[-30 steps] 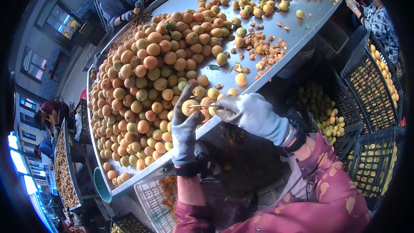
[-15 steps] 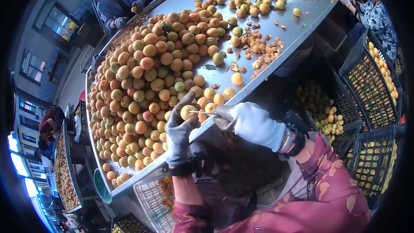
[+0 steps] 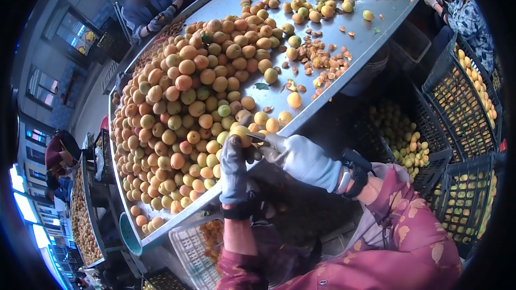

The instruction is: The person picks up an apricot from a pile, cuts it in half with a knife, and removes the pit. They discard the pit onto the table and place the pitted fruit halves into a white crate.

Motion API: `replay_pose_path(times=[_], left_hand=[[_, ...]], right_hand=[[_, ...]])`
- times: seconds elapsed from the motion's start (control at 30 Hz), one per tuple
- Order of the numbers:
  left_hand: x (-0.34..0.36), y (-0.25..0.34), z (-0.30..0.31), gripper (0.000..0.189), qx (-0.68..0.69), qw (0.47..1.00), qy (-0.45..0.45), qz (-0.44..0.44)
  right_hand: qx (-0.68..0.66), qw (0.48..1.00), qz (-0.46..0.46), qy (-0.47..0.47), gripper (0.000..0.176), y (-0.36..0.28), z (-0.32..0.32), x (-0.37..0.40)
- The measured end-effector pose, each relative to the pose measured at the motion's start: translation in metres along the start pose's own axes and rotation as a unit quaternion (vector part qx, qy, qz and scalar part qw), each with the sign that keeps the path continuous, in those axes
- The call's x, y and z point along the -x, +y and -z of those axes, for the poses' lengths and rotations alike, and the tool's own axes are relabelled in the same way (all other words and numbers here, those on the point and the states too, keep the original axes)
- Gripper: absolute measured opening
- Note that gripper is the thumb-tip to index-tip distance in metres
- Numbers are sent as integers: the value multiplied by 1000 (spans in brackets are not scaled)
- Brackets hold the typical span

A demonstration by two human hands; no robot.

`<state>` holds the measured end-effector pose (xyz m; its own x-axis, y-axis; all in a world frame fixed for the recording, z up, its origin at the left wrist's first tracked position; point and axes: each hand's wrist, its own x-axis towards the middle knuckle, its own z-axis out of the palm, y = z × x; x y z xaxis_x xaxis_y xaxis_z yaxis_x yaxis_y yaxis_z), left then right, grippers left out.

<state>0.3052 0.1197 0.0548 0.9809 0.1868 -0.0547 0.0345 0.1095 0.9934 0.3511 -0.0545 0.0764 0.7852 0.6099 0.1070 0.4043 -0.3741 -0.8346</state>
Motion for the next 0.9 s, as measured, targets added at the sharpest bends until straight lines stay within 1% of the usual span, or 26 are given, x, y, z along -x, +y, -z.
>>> replay_pose_path(times=[0.03,0.07,0.13,0.17,0.2,0.23,0.27,0.3,0.33,0.37,0.4,0.47,0.5,0.53,0.6,0.63,0.67,0.73,0.77,0.8,0.87,0.9], left_hand=[[-2,5,-2,53,14,1000,4,-25],[-6,3,-4,53,14,1000,4,-25],[-12,-2,-6,50,-48,991,35,-124],[-8,4,-6,54,-31,995,34,-92],[-7,4,-6,54,-30,995,35,-91],[-6,3,-5,53,8,998,35,-49],[-4,3,-5,54,45,998,35,-6],[-3,0,-4,54,46,998,35,-6],[-1,-5,-5,55,78,996,30,-20],[0,-8,-8,59,109,993,25,-33],[0,-10,-12,59,109,993,24,-32],[0,-12,-24,71,147,987,44,-57],[-4,-32,-23,70,289,957,-5,-12],[-4,-31,-23,70,289,957,-5,-12],[-3,-27,-23,70,351,934,-40,60],[1,-15,-23,59,302,953,-29,28],[-2,-13,-21,59,301,953,-30,27],[-7,-9,-18,50,153,988,-4,-25],[-5,-1,-20,49,134,990,15,-38],[-6,-2,-20,49,134,990,16,-38],[-6,-3,-18,46,55,996,38,-56],[-5,-4,-17,46,55,996,39,-55]], right_hand=[[7,1000,-13,-3,34,1,2,-2],[7,1000,-13,-3,34,3,1,-2],[46,994,77,57,25,9,-2,-2],[46,994,76,57,25,8,-2,-2],[52,996,60,43,30,6,-1,-1],[59,997,44,30,35,3,-1,0],[59,997,44,28,35,-3,0,2],[66,998,13,11,35,-10,0,4],[72,997,-17,-5,36,-14,-1,5],[66,998,-12,-6,35,-12,-4,5],[66,998,-13,-6,35,-10,-6,5],[59,998,-16,-6,32,-7,-9,3],[60,998,-15,-5,32,-5,-10,3],[50,999,-2,6,31,-3,-12,2],[39,999,10,17,29,-2,-11,3],[46,998,23,26,29,-1,-9,2],[52,997,37,34,28,-1,-7,1],[63,997,29,34,28,4,-6,-1],[74,997,20,33,28,6,-6,-2],[74,997,20,33,28,5,-5,-2],[89,995,26,35,28,1,-4,-1],[89,995,26,34,28,-1,-3,-1]])
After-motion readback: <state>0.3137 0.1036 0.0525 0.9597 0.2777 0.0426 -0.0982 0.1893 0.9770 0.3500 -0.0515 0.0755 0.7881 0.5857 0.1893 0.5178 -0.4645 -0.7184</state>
